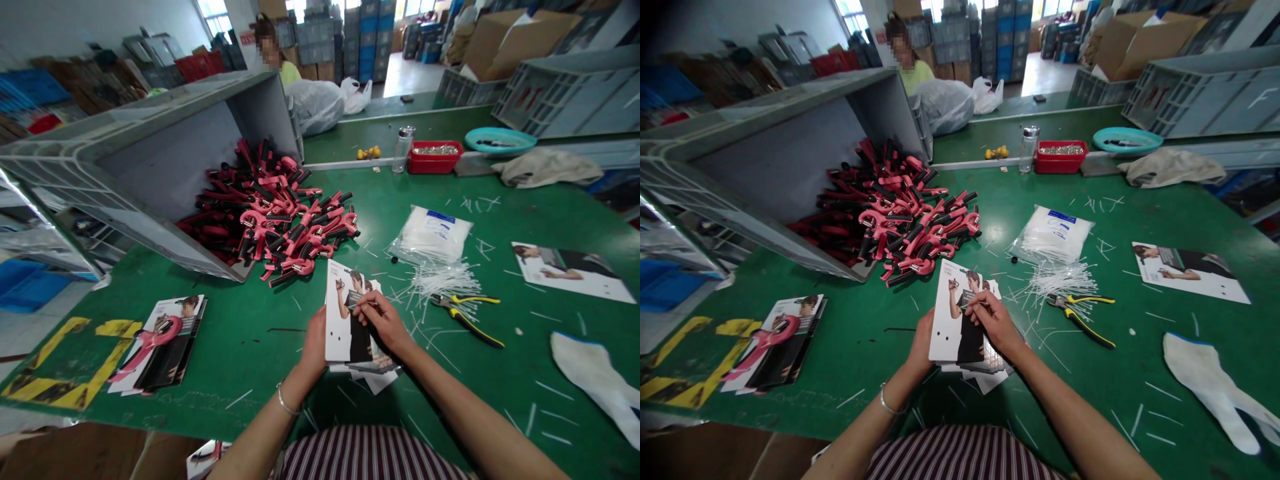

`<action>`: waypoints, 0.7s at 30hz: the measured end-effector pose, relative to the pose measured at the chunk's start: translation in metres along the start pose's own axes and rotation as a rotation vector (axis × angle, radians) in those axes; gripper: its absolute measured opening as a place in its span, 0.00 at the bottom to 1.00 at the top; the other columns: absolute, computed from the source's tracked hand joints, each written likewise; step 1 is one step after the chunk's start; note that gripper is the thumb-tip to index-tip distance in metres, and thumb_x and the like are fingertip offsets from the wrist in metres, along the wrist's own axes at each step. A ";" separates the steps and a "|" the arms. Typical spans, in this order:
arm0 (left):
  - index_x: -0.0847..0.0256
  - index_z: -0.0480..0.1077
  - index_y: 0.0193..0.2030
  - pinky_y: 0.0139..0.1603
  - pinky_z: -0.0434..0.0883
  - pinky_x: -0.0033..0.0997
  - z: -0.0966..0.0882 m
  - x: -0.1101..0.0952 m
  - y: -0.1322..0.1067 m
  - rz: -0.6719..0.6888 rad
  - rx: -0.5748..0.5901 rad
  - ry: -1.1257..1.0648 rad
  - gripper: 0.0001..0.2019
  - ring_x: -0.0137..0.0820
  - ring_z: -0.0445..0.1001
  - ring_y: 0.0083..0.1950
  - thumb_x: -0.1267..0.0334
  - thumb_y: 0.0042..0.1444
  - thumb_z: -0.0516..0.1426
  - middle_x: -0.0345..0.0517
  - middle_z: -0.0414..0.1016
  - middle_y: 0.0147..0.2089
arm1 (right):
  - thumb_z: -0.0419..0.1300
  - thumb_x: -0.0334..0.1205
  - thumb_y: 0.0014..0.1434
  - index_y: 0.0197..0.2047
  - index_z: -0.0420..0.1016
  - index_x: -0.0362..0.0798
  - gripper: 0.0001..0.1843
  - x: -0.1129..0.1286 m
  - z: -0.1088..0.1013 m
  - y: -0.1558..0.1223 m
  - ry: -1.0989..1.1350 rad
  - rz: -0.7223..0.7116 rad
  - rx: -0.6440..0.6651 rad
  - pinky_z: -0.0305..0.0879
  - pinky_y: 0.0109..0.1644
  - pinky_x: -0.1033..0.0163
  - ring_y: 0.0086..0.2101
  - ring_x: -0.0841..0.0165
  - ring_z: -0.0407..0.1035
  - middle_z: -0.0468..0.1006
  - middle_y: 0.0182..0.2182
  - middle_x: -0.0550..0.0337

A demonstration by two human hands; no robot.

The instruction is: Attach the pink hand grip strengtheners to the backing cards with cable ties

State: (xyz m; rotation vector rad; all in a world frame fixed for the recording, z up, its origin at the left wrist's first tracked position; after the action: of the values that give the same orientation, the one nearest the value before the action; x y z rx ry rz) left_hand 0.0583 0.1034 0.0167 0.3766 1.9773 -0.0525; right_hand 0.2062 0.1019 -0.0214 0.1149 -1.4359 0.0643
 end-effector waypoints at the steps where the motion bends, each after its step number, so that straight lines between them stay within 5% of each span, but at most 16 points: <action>1: 0.63 0.75 0.33 0.35 0.65 0.27 -0.001 0.000 0.001 0.006 -0.013 0.008 0.06 0.30 0.68 0.31 0.72 0.55 0.55 0.43 0.71 0.30 | 0.54 0.44 0.66 0.40 0.70 0.50 0.08 0.001 0.000 0.000 -0.023 -0.011 0.009 0.65 0.35 0.64 0.30 0.70 0.68 0.76 0.33 0.61; 7: 0.62 0.75 0.39 0.40 0.68 0.30 -0.002 -0.001 0.001 0.030 -0.019 0.055 0.08 0.34 0.72 0.37 0.71 0.56 0.55 0.46 0.74 0.36 | 0.51 0.35 0.65 0.44 0.73 0.50 0.10 0.020 0.007 0.000 -0.365 -0.167 0.116 0.66 0.42 0.61 0.34 0.68 0.69 0.72 0.35 0.60; 12: 0.61 0.69 0.53 0.45 0.69 0.31 -0.009 0.015 0.000 -0.107 -0.101 0.020 0.18 0.36 0.75 0.42 0.65 0.55 0.59 0.48 0.77 0.44 | 0.59 0.37 0.63 0.47 0.70 0.50 0.09 0.041 0.018 0.000 -0.647 -0.255 0.137 0.67 0.44 0.59 0.37 0.66 0.68 0.71 0.39 0.58; 19: 0.61 0.70 0.55 0.50 0.69 0.34 -0.012 0.028 -0.003 -0.306 -0.035 -0.403 0.22 0.39 0.74 0.50 0.48 0.63 0.51 0.51 0.77 0.52 | 0.54 0.39 0.68 0.40 0.71 0.49 0.07 0.049 0.027 0.000 -1.007 -0.338 0.111 0.68 0.47 0.55 0.40 0.62 0.69 0.73 0.37 0.54; 21: 0.61 0.68 0.57 0.50 0.69 0.34 -0.010 0.026 -0.002 -0.359 0.049 -0.409 0.24 0.40 0.74 0.52 0.49 0.58 0.57 0.50 0.77 0.53 | 0.55 0.38 0.67 0.37 0.71 0.49 0.06 0.050 0.028 -0.001 -1.020 -0.371 0.090 0.68 0.48 0.52 0.41 0.60 0.68 0.74 0.37 0.53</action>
State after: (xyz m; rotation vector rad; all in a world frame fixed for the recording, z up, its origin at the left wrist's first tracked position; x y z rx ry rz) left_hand 0.0394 0.1100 -0.0031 0.0307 1.6165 -0.3773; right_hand 0.1851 0.0964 0.0319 0.5436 -2.4001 -0.2749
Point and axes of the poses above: each hand's wrist, its own y-axis towards the middle knuckle, its own z-axis out of the palm, x = y × z, the point moved 8 cm from there along y, towards the middle knuckle
